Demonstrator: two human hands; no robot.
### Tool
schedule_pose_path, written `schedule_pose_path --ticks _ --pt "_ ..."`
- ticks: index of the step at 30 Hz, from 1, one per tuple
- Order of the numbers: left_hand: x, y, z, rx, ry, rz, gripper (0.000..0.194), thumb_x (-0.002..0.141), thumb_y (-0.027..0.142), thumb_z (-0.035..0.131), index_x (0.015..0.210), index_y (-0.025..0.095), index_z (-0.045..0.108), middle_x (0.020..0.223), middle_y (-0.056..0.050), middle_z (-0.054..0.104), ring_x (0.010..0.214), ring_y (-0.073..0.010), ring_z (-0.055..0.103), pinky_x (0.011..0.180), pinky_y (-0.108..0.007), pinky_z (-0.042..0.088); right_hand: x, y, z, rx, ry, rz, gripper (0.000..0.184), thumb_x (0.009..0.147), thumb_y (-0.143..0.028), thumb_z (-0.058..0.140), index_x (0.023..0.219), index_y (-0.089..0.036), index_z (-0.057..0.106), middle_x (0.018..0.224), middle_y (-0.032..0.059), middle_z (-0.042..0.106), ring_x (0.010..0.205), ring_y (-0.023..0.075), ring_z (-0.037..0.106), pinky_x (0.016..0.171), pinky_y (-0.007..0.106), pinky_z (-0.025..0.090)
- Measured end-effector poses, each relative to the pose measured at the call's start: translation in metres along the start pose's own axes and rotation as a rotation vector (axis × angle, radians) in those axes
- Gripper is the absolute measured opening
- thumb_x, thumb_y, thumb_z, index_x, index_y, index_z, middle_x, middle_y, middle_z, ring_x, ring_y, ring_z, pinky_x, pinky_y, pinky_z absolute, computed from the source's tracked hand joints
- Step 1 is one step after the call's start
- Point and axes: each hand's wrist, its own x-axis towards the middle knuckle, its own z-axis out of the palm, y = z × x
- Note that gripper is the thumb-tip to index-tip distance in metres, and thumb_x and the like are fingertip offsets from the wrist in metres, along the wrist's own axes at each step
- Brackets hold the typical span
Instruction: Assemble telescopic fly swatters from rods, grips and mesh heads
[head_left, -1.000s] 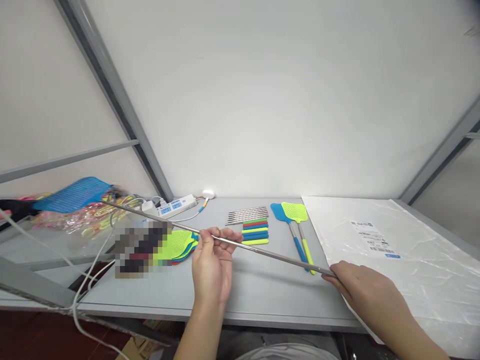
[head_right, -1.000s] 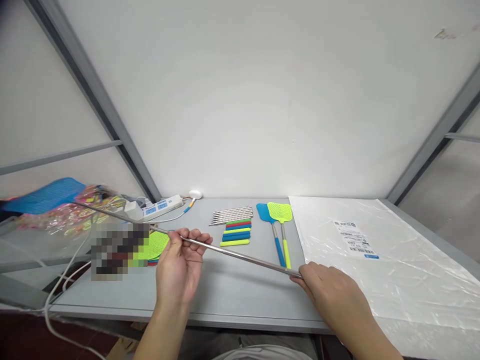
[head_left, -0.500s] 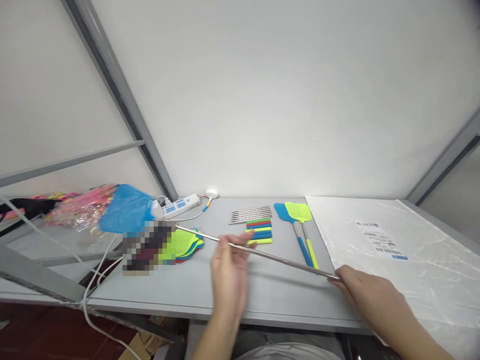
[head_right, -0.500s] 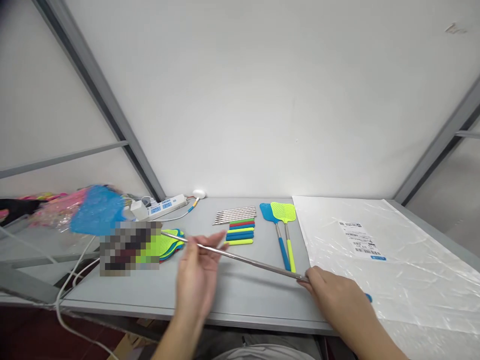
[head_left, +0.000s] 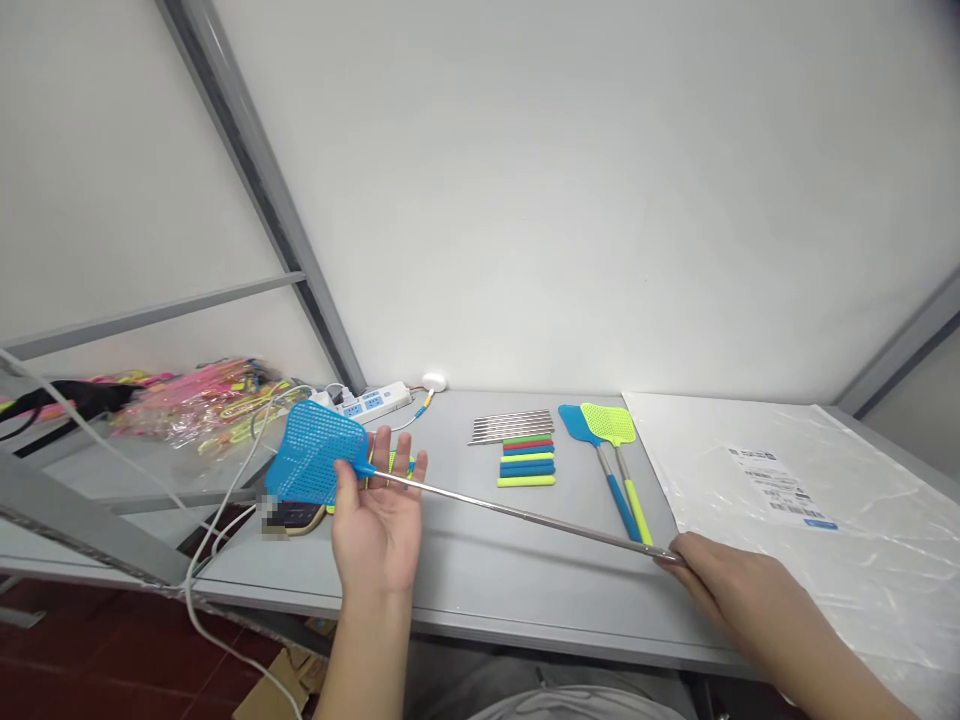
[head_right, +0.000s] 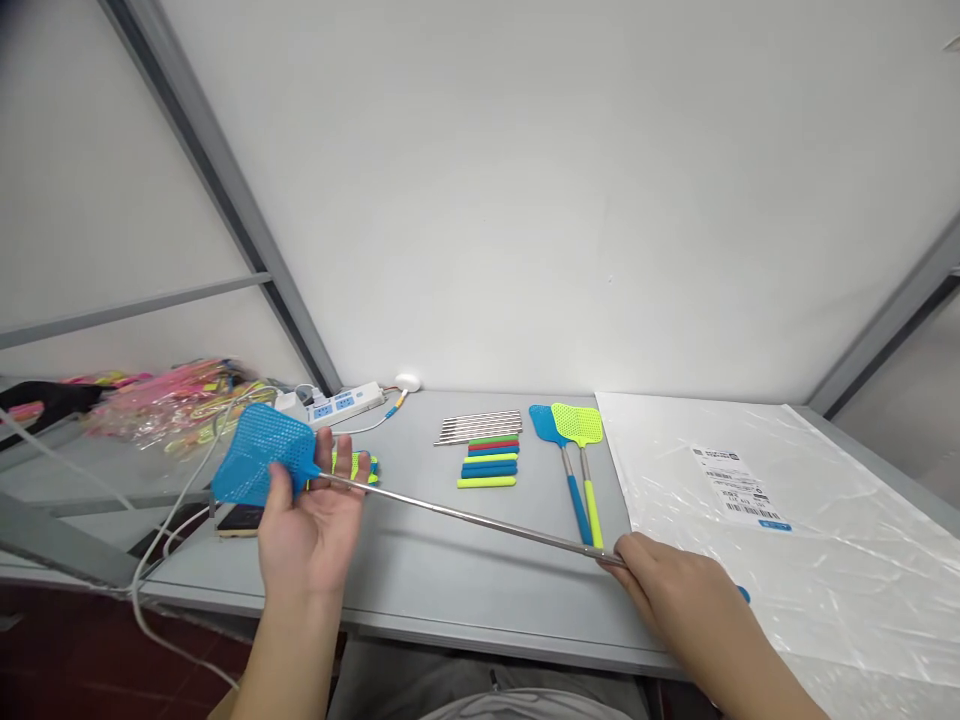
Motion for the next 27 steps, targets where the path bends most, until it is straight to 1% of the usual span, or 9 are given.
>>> schedule_pose_path --ticks 3,6,10,14,18,21,23,25,27 --pt "-0.005 -0.008 -0.001 0.067 0.033 0.126 0.027 0.093 0.043 0.049 0.087 0.021 0.065 0.088 -0.002 0.071 0.096 -0.0188 0.067 0.088 -0.039 0.051 0.007 -0.016 0.003 0.001 0.020 -0.023 0.028 0.099 -0.031 0.035 0.073 -0.025 0.043 0.052 -0.0061 0.057 0.041 0.0149 0.058 0.042 0.026 0.027" --pt "-0.029 -0.036 -0.001 0.201 0.077 0.228 0.021 0.089 0.037 0.058 0.083 0.018 0.065 0.080 0.000 0.068 0.081 -0.0146 0.068 0.085 -0.033 0.051 0.015 -0.042 0.005 0.007 -0.026 -0.022 0.026 0.099 -0.032 0.037 0.074 -0.025 0.042 0.053 -0.0059 0.061 0.041 0.0173 0.060 0.042 0.028 0.024" --pt "-0.078 -0.084 -0.003 0.325 -0.017 0.065 0.032 0.088 0.046 0.058 0.083 0.017 0.069 0.085 -0.006 0.071 0.089 -0.0195 0.068 0.089 -0.036 0.049 0.034 -0.084 0.005 0.069 -0.130 0.028 0.026 0.096 -0.034 0.044 0.073 -0.025 0.042 0.054 -0.0034 0.063 0.040 0.0200 0.060 0.041 0.030 0.019" --pt "-0.113 -0.109 -0.006 0.471 -0.185 -0.073 0.040 0.090 0.050 0.052 0.082 0.015 0.072 0.096 -0.011 0.073 0.101 -0.0235 0.065 0.094 -0.036 0.046 0.057 -0.106 -0.006 0.407 -0.241 0.135 0.021 0.097 -0.027 0.040 0.078 -0.023 0.048 0.068 0.0012 0.070 0.055 0.0188 0.066 0.046 0.026 0.028" --pt "-0.110 -0.104 0.003 0.506 -0.331 -0.098 0.043 0.094 0.049 0.046 0.086 0.016 0.072 0.097 -0.012 0.073 0.103 -0.0241 0.064 0.096 -0.037 0.043 0.073 -0.102 -0.027 0.813 -0.323 0.216 0.024 0.098 -0.033 0.038 0.079 -0.022 0.048 0.076 0.0016 0.067 0.067 0.0160 0.063 0.056 0.023 0.038" --pt "-0.092 -0.103 0.020 0.588 -0.437 -0.176 0.040 0.092 0.048 0.049 0.085 0.016 0.071 0.091 -0.011 0.074 0.091 -0.0234 0.067 0.084 -0.034 0.048 0.074 -0.090 -0.039 1.157 -0.449 0.292 0.026 0.099 -0.042 0.034 0.090 -0.023 0.049 0.069 -0.0045 0.058 0.055 0.0113 0.053 0.054 0.022 0.039" --pt "-0.080 -0.109 0.035 0.642 -0.497 -0.193 0.042 0.092 0.050 0.047 0.084 0.015 0.070 0.087 -0.011 0.074 0.085 -0.0229 0.067 0.076 -0.033 0.049 0.069 -0.079 -0.039 1.292 -0.484 0.362 0.027 0.099 -0.046 0.031 0.101 -0.024 0.047 0.065 -0.0072 0.053 0.048 0.0102 0.047 0.051 0.022 0.040" --pt "-0.069 -0.121 0.052 0.720 -0.631 -0.161 0.047 0.092 0.053 0.043 0.085 0.016 0.071 0.086 -0.011 0.074 0.083 -0.0227 0.067 0.073 -0.031 0.049 0.062 -0.064 -0.033 1.236 -0.403 0.439 0.028 0.098 -0.047 0.030 0.102 -0.024 0.046 0.063 -0.0071 0.053 0.050 0.0113 0.050 0.052 0.023 0.040" --pt "-0.060 -0.136 0.066 0.856 -0.876 -0.125 0.054 0.094 0.056 0.034 0.087 0.017 0.072 0.084 -0.010 0.073 0.080 -0.0224 0.067 0.069 -0.030 0.049 0.052 -0.045 -0.025 1.020 -0.272 0.544 0.030 0.097 -0.050 0.032 0.097 -0.024 0.047 0.060 -0.0060 0.055 0.052 0.0135 0.053 0.052 0.024 0.038"
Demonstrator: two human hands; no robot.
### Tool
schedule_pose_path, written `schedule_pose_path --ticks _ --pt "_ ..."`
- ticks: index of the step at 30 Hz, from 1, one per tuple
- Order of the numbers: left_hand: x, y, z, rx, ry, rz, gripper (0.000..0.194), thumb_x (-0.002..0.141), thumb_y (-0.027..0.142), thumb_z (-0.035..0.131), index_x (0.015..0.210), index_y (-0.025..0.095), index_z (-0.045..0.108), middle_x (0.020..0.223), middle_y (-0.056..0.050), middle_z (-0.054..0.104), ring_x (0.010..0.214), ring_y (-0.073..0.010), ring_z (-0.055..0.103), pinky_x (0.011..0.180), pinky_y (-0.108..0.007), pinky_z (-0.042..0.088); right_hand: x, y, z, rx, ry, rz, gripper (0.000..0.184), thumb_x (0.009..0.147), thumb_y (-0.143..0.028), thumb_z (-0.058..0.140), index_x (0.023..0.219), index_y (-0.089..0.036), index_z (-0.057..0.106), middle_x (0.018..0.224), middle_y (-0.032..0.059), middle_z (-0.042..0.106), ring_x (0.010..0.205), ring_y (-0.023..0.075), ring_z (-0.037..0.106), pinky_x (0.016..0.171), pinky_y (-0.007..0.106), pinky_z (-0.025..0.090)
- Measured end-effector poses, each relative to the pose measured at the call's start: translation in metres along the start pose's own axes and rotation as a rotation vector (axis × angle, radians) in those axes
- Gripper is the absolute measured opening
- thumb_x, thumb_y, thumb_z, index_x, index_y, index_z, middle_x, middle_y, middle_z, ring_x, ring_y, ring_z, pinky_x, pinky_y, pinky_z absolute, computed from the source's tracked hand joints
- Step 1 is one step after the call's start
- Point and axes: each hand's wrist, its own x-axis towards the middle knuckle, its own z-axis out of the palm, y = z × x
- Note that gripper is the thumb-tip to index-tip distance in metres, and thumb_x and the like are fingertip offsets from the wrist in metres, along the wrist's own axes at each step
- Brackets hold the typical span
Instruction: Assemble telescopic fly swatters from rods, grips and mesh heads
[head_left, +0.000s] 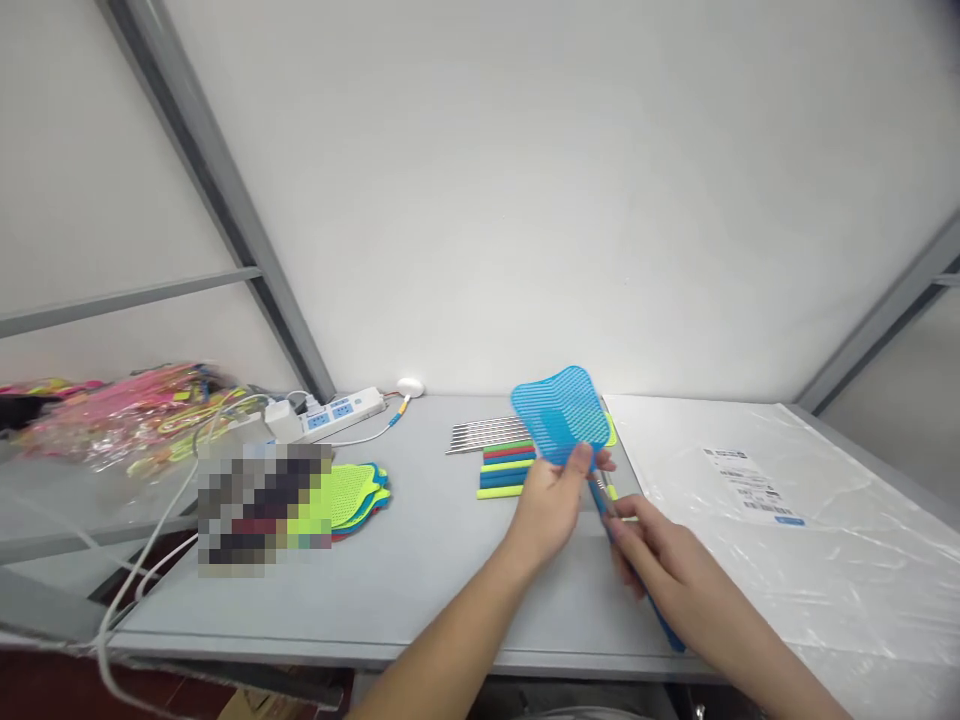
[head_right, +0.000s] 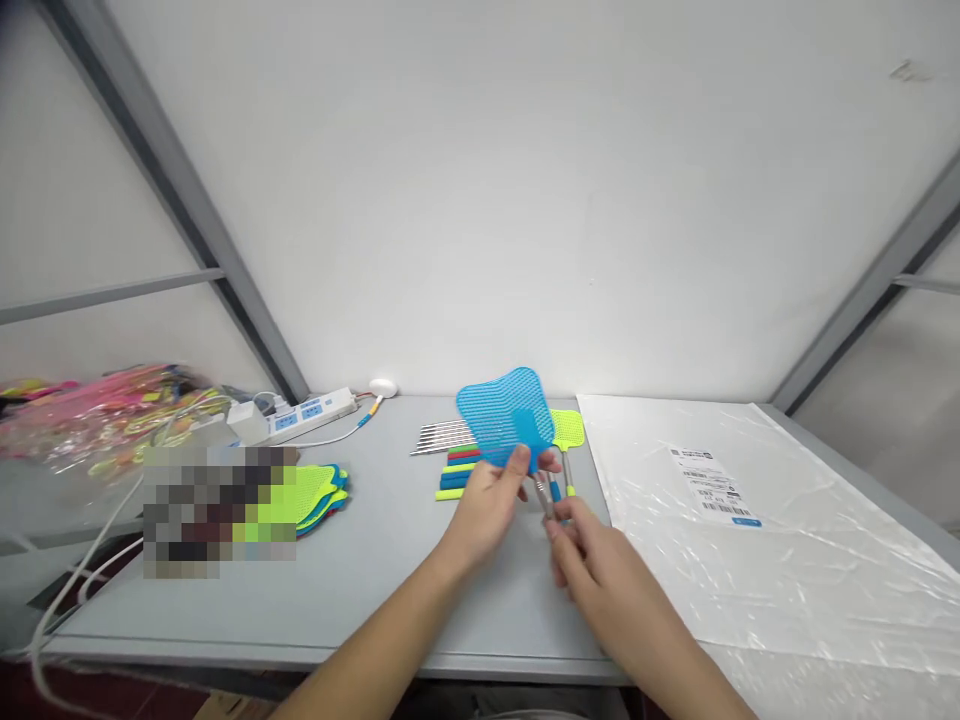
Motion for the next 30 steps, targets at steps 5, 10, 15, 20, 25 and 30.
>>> schedule_pose_path --ticks 5,10,15,20,25,30 --pt "0.035 -0.018 0.024 0.905 -0.340 0.034 0.060 0.097 0.052 0.022 0.082 0.019 0.071 0.080 -0.010 0.069 0.082 -0.0249 0.064 0.070 -0.033 0.048 0.002 0.043 -0.044 -0.345 0.314 0.290 0.037 0.094 -0.053 0.031 0.107 -0.024 0.049 0.056 -0.0045 0.058 0.051 0.0192 0.057 0.050 0.027 0.035" --pt "0.052 -0.045 0.054 1.207 -0.307 -0.008 0.038 0.088 0.042 0.049 0.090 0.011 0.071 0.104 -0.021 0.061 0.107 -0.0362 0.050 0.084 -0.045 0.043 0.010 0.064 -0.061 -0.439 0.259 0.431 0.040 0.094 -0.047 0.030 0.121 -0.023 0.048 0.087 0.0059 0.071 0.081 0.0263 0.066 0.066 0.031 0.042" --pt "0.061 -0.060 0.065 1.306 -0.284 -0.032 0.031 0.086 0.032 0.049 0.093 0.011 0.071 0.102 -0.019 0.060 0.103 -0.0328 0.050 0.084 -0.043 0.042 0.019 0.070 -0.055 -0.401 0.177 0.404 0.045 0.094 -0.044 0.031 0.132 -0.021 0.041 0.091 0.0071 0.071 0.086 0.0262 0.066 0.071 0.031 0.042" --pt "0.058 -0.054 0.051 1.300 -0.205 -0.017 0.031 0.087 0.031 0.045 0.085 0.015 0.071 0.095 -0.014 0.060 0.097 -0.0288 0.053 0.078 -0.037 0.043 0.024 0.068 -0.056 -0.436 0.161 0.396 0.045 0.096 -0.043 0.029 0.136 -0.023 0.034 0.088 0.0065 0.070 0.082 0.0250 0.066 0.069 0.030 0.042" --pt "0.057 -0.042 0.027 1.259 -0.092 -0.007 0.037 0.091 0.035 0.040 0.079 0.019 0.070 0.092 -0.011 0.059 0.091 -0.0251 0.055 0.070 -0.033 0.042 0.046 0.062 -0.055 -0.569 0.138 0.352 0.044 0.097 -0.039 0.026 0.136 -0.019 0.032 0.093 0.0125 0.069 0.084 0.0280 0.066 0.067 0.031 0.041" --pt "0.058 -0.042 0.017 1.215 -0.034 0.009 0.035 0.089 0.036 0.043 0.074 0.019 0.070 0.089 -0.010 0.058 0.088 -0.0239 0.056 0.068 -0.031 0.041 0.076 0.056 -0.040 -0.621 0.089 0.318 0.040 0.097 -0.033 0.031 0.132 -0.014 0.036 0.089 0.0153 0.068 0.081 0.0303 0.065 0.065 0.032 0.038"
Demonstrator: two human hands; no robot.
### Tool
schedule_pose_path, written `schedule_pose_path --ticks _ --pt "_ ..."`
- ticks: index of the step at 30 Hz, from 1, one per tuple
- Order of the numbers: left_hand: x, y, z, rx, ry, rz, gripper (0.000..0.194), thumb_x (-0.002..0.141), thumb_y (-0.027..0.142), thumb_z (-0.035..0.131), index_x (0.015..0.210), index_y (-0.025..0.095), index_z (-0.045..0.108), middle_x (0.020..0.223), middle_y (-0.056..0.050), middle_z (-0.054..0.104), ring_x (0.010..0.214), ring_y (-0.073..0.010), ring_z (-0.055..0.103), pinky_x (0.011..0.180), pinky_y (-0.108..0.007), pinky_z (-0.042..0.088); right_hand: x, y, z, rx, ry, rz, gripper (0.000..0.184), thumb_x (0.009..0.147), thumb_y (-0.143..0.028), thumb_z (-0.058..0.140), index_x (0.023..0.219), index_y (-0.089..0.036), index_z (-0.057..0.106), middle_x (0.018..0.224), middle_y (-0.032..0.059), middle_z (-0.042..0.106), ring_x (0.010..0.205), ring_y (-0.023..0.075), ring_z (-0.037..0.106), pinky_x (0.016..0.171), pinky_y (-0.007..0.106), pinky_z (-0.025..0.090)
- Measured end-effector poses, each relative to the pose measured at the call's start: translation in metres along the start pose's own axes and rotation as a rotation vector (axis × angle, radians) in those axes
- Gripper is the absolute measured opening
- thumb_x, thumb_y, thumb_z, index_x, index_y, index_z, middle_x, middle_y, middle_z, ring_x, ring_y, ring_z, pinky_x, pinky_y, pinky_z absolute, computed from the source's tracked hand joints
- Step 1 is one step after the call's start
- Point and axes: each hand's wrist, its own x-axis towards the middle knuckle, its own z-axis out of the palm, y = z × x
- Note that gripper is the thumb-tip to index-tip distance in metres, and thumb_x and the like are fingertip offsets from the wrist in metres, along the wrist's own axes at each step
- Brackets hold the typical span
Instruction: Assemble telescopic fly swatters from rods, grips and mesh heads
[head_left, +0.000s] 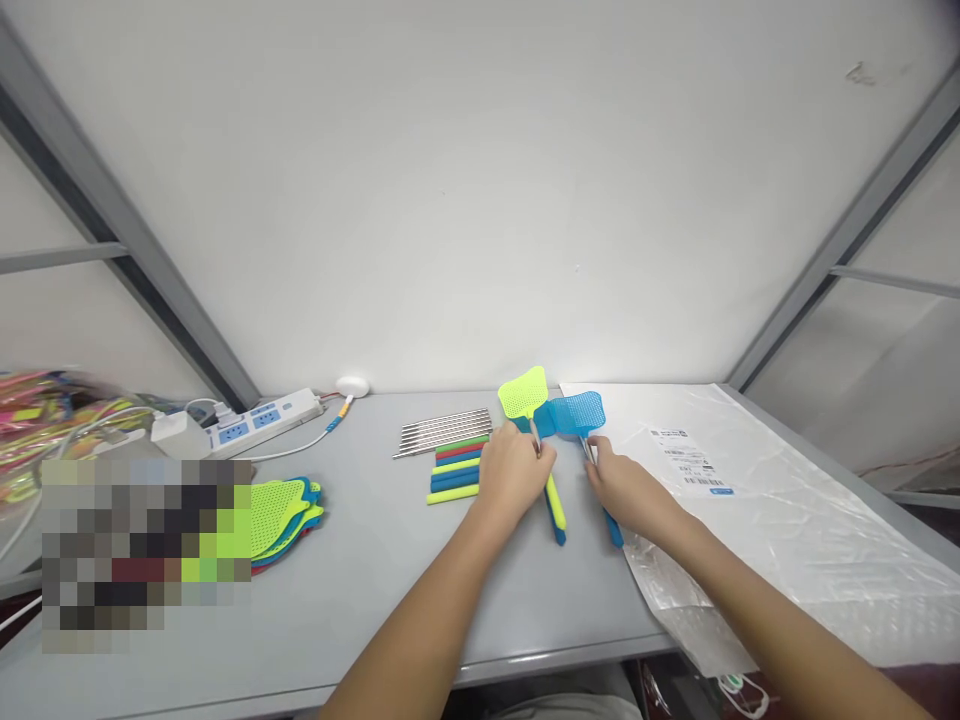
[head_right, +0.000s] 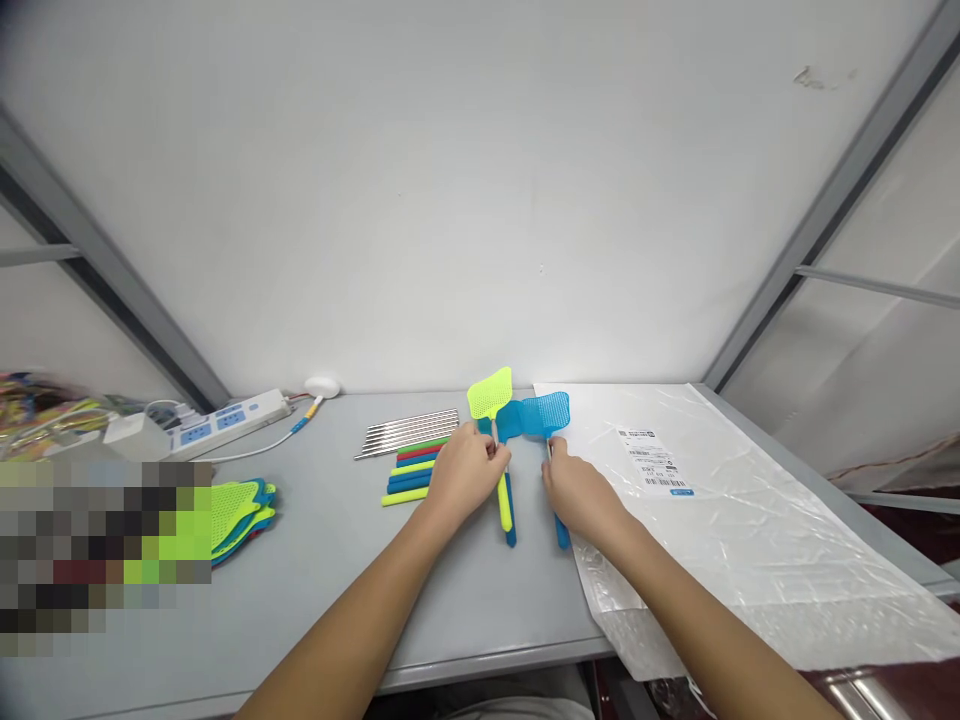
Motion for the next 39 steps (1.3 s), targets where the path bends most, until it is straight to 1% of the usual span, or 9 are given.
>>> schedule_pose_path --ticks 4,8,11,15,20,23,32,37,39 --pt "-0.002 0.005 0.006 -0.028 0.018 0.031 0.034 0.088 0.036 0.043 0.073 0.020 0.070 0.088 -0.009 0.059 0.090 -0.0242 0.056 0.071 -0.032 0.042 0.011 -0.010 0.011 -0.011 -0.035 -0.012 0.036 0.096 -0.029 0.029 0.124 -0.008 0.040 0.083 0.0179 0.067 0.076 0.0308 0.065 0.062 0.033 0.038" --pt "-0.005 0.014 0.015 -0.050 0.009 0.055 0.034 0.088 0.036 0.044 0.071 0.020 0.069 0.086 -0.008 0.058 0.090 -0.0247 0.057 0.072 -0.034 0.042 0.015 -0.013 0.017 0.039 -0.085 -0.048 0.037 0.097 -0.036 0.030 0.119 -0.010 0.043 0.086 0.0165 0.068 0.075 0.0290 0.066 0.061 0.031 0.039" --pt "-0.005 0.014 0.020 -0.069 -0.012 0.049 0.034 0.089 0.037 0.043 0.072 0.021 0.069 0.087 -0.008 0.057 0.085 -0.0230 0.059 0.069 -0.033 0.043 0.017 -0.010 0.016 0.083 -0.097 -0.076 0.040 0.097 -0.037 0.031 0.127 -0.012 0.039 0.093 0.0152 0.069 0.083 0.0276 0.066 0.065 0.030 0.041" --pt "-0.002 0.007 0.022 -0.085 -0.048 0.007 0.039 0.092 0.039 0.037 0.081 0.021 0.069 0.094 -0.007 0.058 0.073 -0.0185 0.060 0.063 -0.030 0.043 0.017 -0.004 0.013 0.128 -0.098 -0.079 0.052 0.094 -0.035 0.041 0.140 -0.013 0.027 0.099 0.0149 0.068 0.091 0.0274 0.066 0.071 0.031 0.042" --pt "0.002 0.004 0.022 -0.067 -0.081 -0.009 0.040 0.093 0.039 0.035 0.085 0.020 0.069 0.095 -0.008 0.058 0.071 -0.0184 0.060 0.063 -0.030 0.043 0.012 -0.006 0.013 0.227 -0.178 -0.095 0.055 0.094 -0.031 0.042 0.143 -0.016 0.021 0.072 0.0032 0.068 0.059 0.0192 0.064 0.060 0.027 0.042" --pt "0.002 0.006 0.022 -0.050 -0.094 0.012 0.040 0.093 0.040 0.035 0.086 0.020 0.069 0.096 -0.008 0.058 0.075 -0.0195 0.061 0.067 -0.031 0.044 0.009 -0.008 0.013 0.288 -0.206 -0.112 0.055 0.095 -0.031 0.039 0.144 -0.018 0.017 0.067 -0.0010 0.065 0.049 0.0158 0.059 0.055 0.025 0.041" --pt "-0.002 0.017 0.026 -0.024 -0.132 0.108 0.031 0.091 0.035 0.041 0.087 0.021 0.069 0.098 -0.008 0.059 0.094 -0.0238 0.059 0.080 -0.035 0.043 -0.004 0.001 0.008 0.374 -0.222 -0.164 0.051 0.094 -0.020 0.030 0.144 -0.021 0.021 0.069 -0.0024 0.064 0.059 0.0154 0.063 0.062 0.025 0.044" --pt "-0.001 0.015 0.031 -0.009 -0.170 0.103 0.031 0.090 0.037 0.043 0.083 0.020 0.067 0.099 -0.009 0.059 0.090 -0.0237 0.060 0.078 -0.034 0.044 -0.007 0.002 0.011 0.369 -0.203 -0.158 0.049 0.096 -0.025 0.032 0.143 -0.019 0.026 0.073 -0.0007 0.065 0.062 0.0157 0.062 0.066 0.026 0.044" --pt "-0.001 0.013 0.031 -0.006 -0.178 0.094 0.031 0.091 0.039 0.042 0.087 0.020 0.066 0.100 -0.009 0.059 0.088 -0.0231 0.061 0.076 -0.034 0.045 -0.004 0.004 0.012 0.363 -0.199 -0.141 0.047 0.096 -0.028 0.032 0.142 -0.017 0.029 0.074 0.0004 0.065 0.065 0.0162 0.063 0.067 0.027 0.044"
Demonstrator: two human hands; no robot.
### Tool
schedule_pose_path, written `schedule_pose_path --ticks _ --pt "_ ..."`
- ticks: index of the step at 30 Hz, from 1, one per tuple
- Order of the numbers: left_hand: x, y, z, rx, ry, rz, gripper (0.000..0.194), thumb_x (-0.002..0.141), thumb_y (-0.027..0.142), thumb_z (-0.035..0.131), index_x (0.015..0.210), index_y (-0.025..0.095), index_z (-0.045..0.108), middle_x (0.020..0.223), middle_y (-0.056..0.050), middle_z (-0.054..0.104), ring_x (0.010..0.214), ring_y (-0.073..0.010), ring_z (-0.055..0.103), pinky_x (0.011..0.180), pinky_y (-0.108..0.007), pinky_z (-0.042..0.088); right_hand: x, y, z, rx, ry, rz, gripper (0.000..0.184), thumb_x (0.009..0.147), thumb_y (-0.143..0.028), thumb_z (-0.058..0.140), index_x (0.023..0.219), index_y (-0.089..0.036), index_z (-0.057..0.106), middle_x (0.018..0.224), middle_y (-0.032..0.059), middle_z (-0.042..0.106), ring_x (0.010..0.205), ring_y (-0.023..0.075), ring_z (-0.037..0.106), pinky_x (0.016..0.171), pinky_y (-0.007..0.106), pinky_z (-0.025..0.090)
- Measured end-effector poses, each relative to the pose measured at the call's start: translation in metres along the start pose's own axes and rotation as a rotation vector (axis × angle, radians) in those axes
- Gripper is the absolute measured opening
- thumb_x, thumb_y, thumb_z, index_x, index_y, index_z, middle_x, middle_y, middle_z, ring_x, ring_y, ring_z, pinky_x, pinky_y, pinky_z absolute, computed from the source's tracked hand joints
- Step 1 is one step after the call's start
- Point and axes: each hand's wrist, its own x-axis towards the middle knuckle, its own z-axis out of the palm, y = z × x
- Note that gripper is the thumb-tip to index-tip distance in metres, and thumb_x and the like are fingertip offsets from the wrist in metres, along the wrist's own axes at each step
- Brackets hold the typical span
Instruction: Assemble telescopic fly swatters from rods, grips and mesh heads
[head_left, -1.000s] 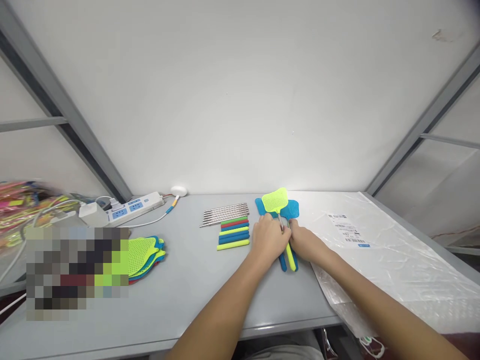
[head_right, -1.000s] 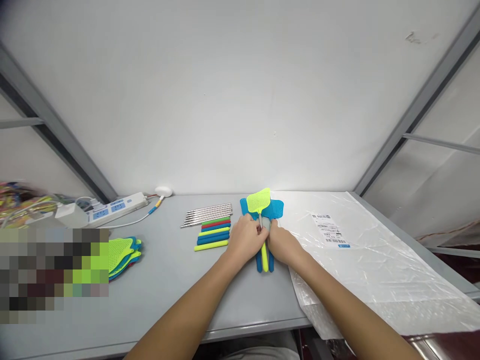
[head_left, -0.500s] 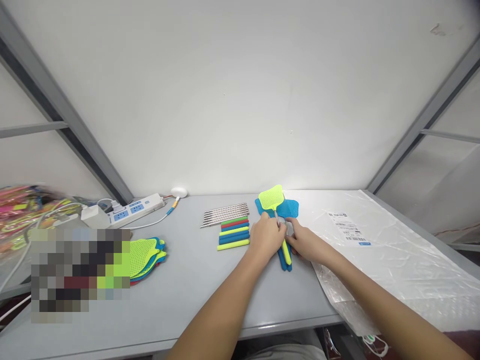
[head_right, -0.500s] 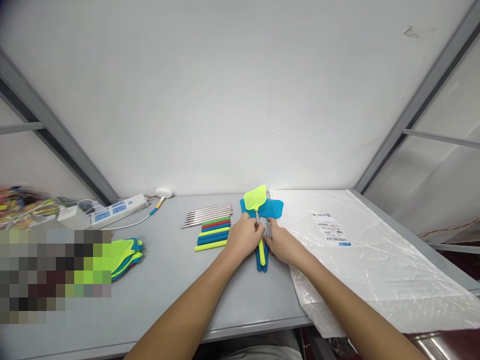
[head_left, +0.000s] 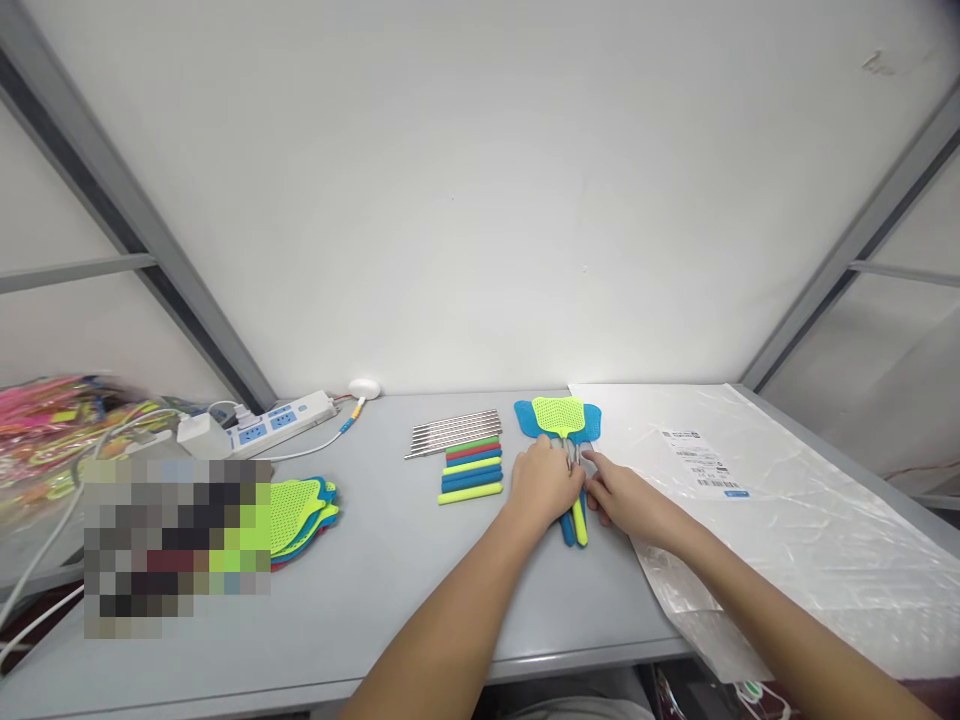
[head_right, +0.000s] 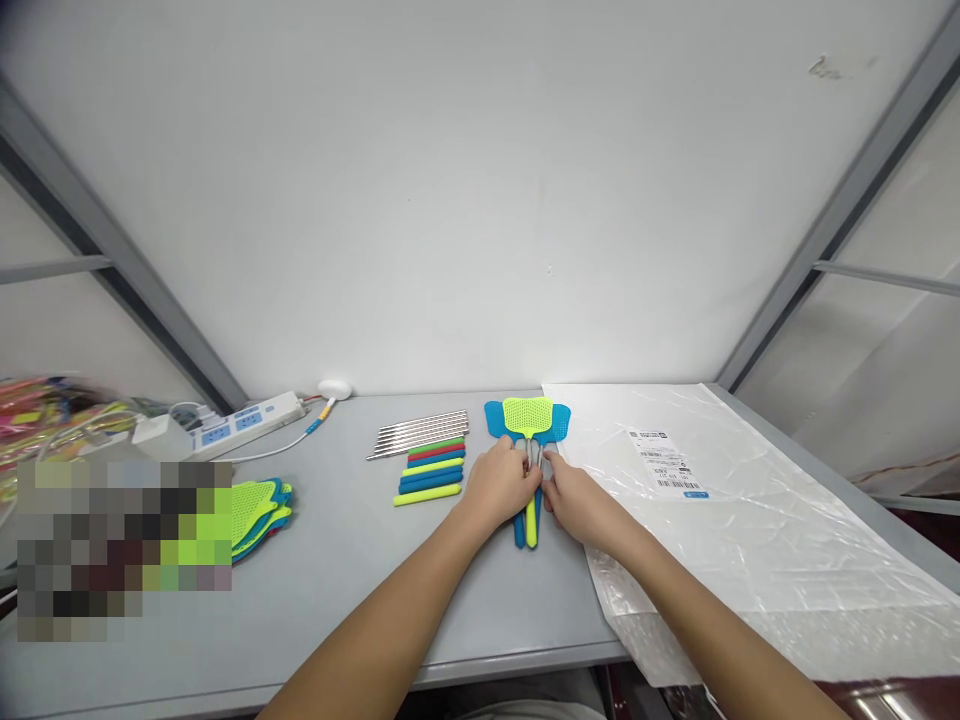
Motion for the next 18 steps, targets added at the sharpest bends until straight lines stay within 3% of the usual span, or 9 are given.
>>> schedule_pose_path --ticks 6,11,18 --pt "-0.003 -0.005 -0.004 0.005 -0.009 -0.070 0.038 0.095 0.045 0.033 0.105 0.018 0.058 0.098 -0.010 0.065 0.089 -0.0250 0.063 0.073 -0.034 0.046 0.013 0.009 -0.009 0.059 -0.075 0.049 0.036 0.096 -0.029 0.030 0.123 -0.014 0.048 0.070 0.0027 0.065 0.057 0.0148 0.060 0.056 0.025 0.044" --pt "-0.007 -0.008 -0.008 0.017 -0.048 -0.107 0.038 0.095 0.041 0.032 0.096 0.019 0.062 0.093 -0.010 0.069 0.087 -0.0260 0.065 0.071 -0.034 0.046 0.022 0.004 -0.011 0.164 -0.132 0.042 0.031 0.095 -0.027 0.029 0.117 -0.015 0.048 0.082 0.0037 0.063 0.058 0.0118 0.063 0.051 0.022 0.048" --pt "-0.010 -0.010 -0.014 0.020 -0.103 -0.129 0.036 0.094 0.034 0.034 0.088 0.020 0.067 0.090 -0.010 0.071 0.085 -0.0252 0.067 0.071 -0.033 0.047 0.030 -0.006 -0.007 0.177 -0.148 0.017 0.030 0.093 -0.027 0.037 0.118 -0.014 0.049 0.077 0.0020 0.061 0.060 0.0132 0.065 0.053 0.023 0.051"
